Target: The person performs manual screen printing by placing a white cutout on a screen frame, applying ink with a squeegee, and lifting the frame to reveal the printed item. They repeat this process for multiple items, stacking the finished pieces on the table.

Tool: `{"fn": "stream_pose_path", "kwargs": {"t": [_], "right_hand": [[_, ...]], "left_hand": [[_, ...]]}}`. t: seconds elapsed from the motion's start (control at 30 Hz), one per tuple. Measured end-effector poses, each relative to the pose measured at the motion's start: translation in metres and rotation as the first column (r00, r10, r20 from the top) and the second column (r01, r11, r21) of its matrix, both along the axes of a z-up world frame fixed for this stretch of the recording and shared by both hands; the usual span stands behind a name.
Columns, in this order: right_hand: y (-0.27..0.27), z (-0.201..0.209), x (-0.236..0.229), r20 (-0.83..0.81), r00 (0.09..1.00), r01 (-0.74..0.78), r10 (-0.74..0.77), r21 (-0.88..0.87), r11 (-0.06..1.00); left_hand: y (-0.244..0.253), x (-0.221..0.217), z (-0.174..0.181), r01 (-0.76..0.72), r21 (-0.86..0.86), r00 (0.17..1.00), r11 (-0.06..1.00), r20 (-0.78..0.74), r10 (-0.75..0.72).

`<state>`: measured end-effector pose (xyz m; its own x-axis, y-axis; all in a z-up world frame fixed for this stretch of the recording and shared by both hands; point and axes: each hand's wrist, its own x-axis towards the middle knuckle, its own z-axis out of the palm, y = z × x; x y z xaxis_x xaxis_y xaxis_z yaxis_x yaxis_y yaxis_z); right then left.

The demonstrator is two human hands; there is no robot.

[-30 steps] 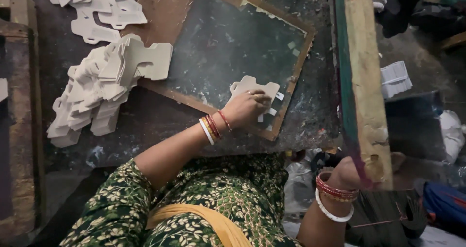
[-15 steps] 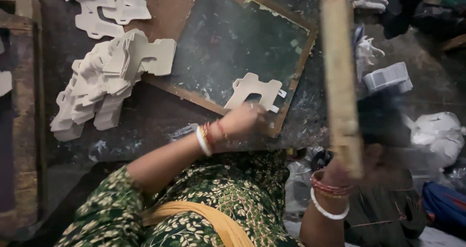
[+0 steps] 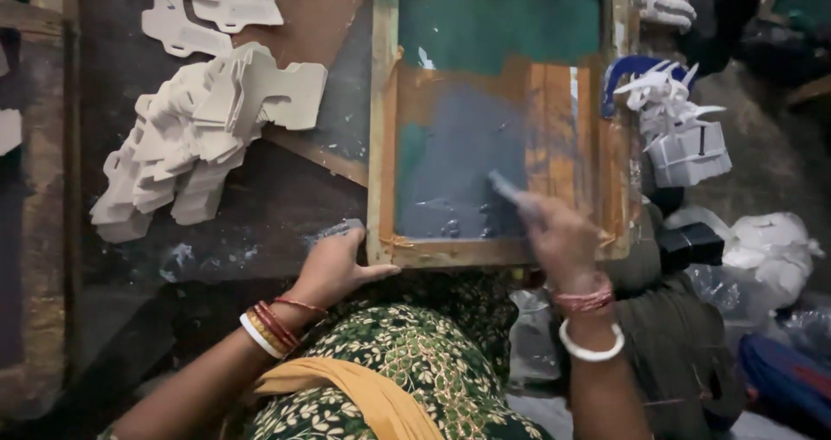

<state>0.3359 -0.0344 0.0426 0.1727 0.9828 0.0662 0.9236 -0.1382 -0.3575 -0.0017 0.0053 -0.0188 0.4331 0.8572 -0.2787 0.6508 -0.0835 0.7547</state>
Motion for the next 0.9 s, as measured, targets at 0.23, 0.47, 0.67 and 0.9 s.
{"fn": "stream_pose_path", "kwargs": {"t": [0.23,0.47,0.67,0.9], "right_hand": [[0.032,0.009,-0.053,-0.109,0.900,-0.417,0.423,0.072,0.906],[0.148,-0.006,-0.014,-0.141,0.962,-0.244,0.235,-0.055,0.968],[0.101,-0.049,-0.025,0.006,0.938,-0.343,0.346,0.152,0.927],[-0.007,-0.031,-0.072,0.057,0.944,-0.330,0.326,0.108,0.938]], "left_hand": [[0.013,-0.001,0.011,0.158,0.138,0.950,0.978,-0.293,-0.112],[0.015,-0.003,0.005,0.199,0.124,0.941,0.972,-0.300,-0.154],[0.016,-0.002,0.007,0.167,0.098,0.953,0.981,-0.269,-0.136],[0.019,-0.001,0.006,0.186,0.050,0.937,0.981,-0.310,-0.162]]}}
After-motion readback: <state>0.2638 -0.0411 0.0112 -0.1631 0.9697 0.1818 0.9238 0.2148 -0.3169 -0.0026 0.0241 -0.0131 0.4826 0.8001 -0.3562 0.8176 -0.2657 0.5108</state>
